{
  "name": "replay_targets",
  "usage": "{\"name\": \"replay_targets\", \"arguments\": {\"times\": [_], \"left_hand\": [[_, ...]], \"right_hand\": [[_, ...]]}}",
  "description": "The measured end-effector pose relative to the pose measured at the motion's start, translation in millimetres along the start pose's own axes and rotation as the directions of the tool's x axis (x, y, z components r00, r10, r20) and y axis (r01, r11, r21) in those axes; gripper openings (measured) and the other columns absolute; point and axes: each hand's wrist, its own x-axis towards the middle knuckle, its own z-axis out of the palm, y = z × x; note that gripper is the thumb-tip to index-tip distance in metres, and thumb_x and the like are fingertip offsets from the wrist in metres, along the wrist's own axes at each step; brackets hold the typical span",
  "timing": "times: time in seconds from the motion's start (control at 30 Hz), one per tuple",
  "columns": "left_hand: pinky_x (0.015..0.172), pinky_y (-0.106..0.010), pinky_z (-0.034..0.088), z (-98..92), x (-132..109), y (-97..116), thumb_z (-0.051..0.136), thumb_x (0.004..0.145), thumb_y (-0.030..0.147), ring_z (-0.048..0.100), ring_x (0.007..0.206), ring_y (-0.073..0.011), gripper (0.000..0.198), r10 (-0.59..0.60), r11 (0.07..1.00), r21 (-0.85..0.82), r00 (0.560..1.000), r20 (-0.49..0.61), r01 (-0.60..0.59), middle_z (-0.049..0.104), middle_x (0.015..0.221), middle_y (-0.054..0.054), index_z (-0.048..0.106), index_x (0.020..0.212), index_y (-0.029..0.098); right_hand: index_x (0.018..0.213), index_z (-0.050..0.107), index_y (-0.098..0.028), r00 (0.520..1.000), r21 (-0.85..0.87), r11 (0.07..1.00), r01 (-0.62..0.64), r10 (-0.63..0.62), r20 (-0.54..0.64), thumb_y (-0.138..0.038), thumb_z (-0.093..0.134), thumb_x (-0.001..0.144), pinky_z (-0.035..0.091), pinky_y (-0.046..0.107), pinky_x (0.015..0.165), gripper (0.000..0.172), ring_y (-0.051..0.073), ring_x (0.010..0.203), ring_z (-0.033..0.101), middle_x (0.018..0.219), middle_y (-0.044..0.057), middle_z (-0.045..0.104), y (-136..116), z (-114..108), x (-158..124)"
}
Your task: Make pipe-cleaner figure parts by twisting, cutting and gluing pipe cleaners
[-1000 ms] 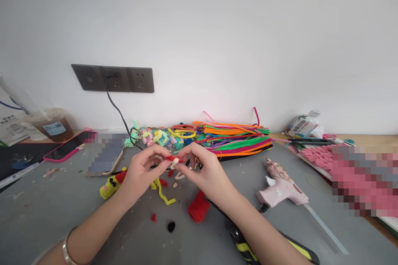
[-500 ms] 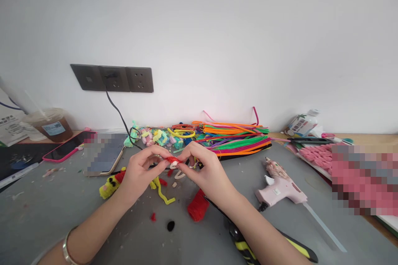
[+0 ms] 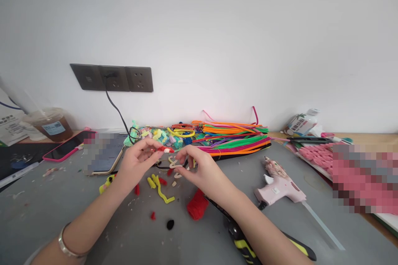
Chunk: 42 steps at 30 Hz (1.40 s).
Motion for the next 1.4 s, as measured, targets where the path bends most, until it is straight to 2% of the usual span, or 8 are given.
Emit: {"name": "replay_targets", "arguments": {"times": [0.1, 0.2, 0.43, 0.67, 0.8, 1.0, 1.23, 1.4], "left_hand": [[0.067, -0.024, 0.051, -6.6, 4, -1, 0.068, 0.081, 0.030, 0.063, 0.080, -0.0168, 0.014, -0.060, 0.998, 0.025, 0.998, 0.027, 0.060, 0.066, 0.085, -0.004, 0.065, 0.083, 0.017], [0.070, -0.025, 0.051, -12.4, 5, 1, 0.069, 0.081, 0.033, 0.064, 0.081, -0.0170, 0.017, -0.125, 0.992, 0.042, 0.985, 0.121, 0.121, 0.068, 0.088, -0.004, 0.064, 0.086, 0.017], [0.061, -0.022, 0.047, -15.6, 3, 9, 0.068, 0.081, 0.034, 0.059, 0.068, -0.0131, 0.017, -0.250, 0.968, 0.100, 0.906, 0.341, 0.229, 0.066, 0.078, -0.001, 0.064, 0.085, 0.018], [0.057, -0.021, 0.041, -9.3, -2, 15, 0.065, 0.080, 0.024, 0.055, 0.062, -0.0118, 0.007, -0.309, 0.951, 0.161, 0.781, 0.542, 0.264, 0.063, 0.072, 0.000, 0.064, 0.082, 0.018], [0.056, -0.021, 0.037, -4.1, -5, 16, 0.064, 0.078, 0.022, 0.049, 0.060, -0.0106, 0.005, -0.294, 0.954, 0.213, 0.788, 0.542, 0.210, 0.057, 0.069, 0.003, 0.065, 0.080, 0.018], [0.052, -0.020, 0.032, 3.2, -11, 13, 0.064, 0.075, 0.019, 0.043, 0.057, -0.0104, 0.005, -0.321, 0.940, 0.282, 0.770, 0.551, 0.190, 0.050, 0.063, 0.005, 0.064, 0.080, 0.019], [0.051, -0.020, 0.032, 7.2, -16, 14, 0.063, 0.075, 0.020, 0.045, 0.054, -0.0104, 0.004, -0.315, 0.933, 0.327, 0.779, 0.542, 0.149, 0.052, 0.060, 0.006, 0.065, 0.078, 0.020], [0.053, -0.022, 0.037, 8.5, -14, 8, 0.065, 0.079, 0.027, 0.052, 0.059, -0.0126, 0.009, -0.236, 0.942, 0.327, 0.836, 0.495, 0.073, 0.066, 0.071, 0.001, 0.071, 0.079, 0.020]], "right_hand": [[0.078, 0.065, -0.021, 0.990, -0.065, 0.998, 0.002, 0.007, 0.138, -0.018, 0.065, 0.084, 0.043, 0.026, 0.063, 0.007, 0.014, 0.070, 0.052, 0.083, 0.001, 0.062, 5, 2, 0], [0.078, 0.068, -0.021, 0.988, -0.131, 0.991, -0.004, 0.024, 0.153, -0.020, 0.063, 0.086, 0.041, 0.026, 0.060, 0.010, 0.015, 0.067, 0.053, 0.078, 0.001, 0.061, 9, 3, 0], [0.076, 0.059, -0.020, 0.992, -0.100, 0.993, -0.067, 0.056, -0.110, -0.032, 0.049, 0.096, 0.031, 0.026, 0.052, 0.025, 0.013, 0.057, 0.040, 0.063, -0.002, 0.051, 8, -2, 2], [0.066, 0.034, -0.023, 0.932, 0.064, 0.998, -0.018, 0.040, -0.361, -0.055, 0.038, 0.099, 0.027, 0.028, 0.052, 0.046, 0.013, 0.055, 0.030, 0.061, -0.005, 0.031, 3, -6, 1], [0.073, 0.038, -0.024, 0.899, 0.118, 0.992, 0.039, 0.017, -0.438, -0.051, 0.038, 0.100, 0.030, 0.027, 0.054, 0.039, 0.014, 0.058, 0.035, 0.066, -0.004, 0.038, 3, -5, 1], [0.089, 0.046, -0.024, 0.922, 0.226, 0.973, 0.052, 0.040, -0.386, -0.044, 0.047, 0.098, 0.029, 0.025, 0.051, 0.022, 0.013, 0.056, 0.035, 0.067, -0.005, 0.039, 3, -4, 1], [0.088, 0.047, -0.024, 0.924, 0.223, 0.974, 0.030, 0.058, -0.377, -0.044, 0.050, 0.096, 0.030, 0.025, 0.051, 0.022, 0.013, 0.057, 0.036, 0.070, -0.003, 0.041, 0, -3, 1], [0.074, 0.046, -0.023, 0.957, 0.150, 0.989, 0.015, 0.029, -0.290, -0.046, 0.042, 0.100, 0.030, 0.027, 0.054, 0.035, 0.014, 0.059, 0.036, 0.066, -0.003, 0.038, 4, -5, -1]]}}
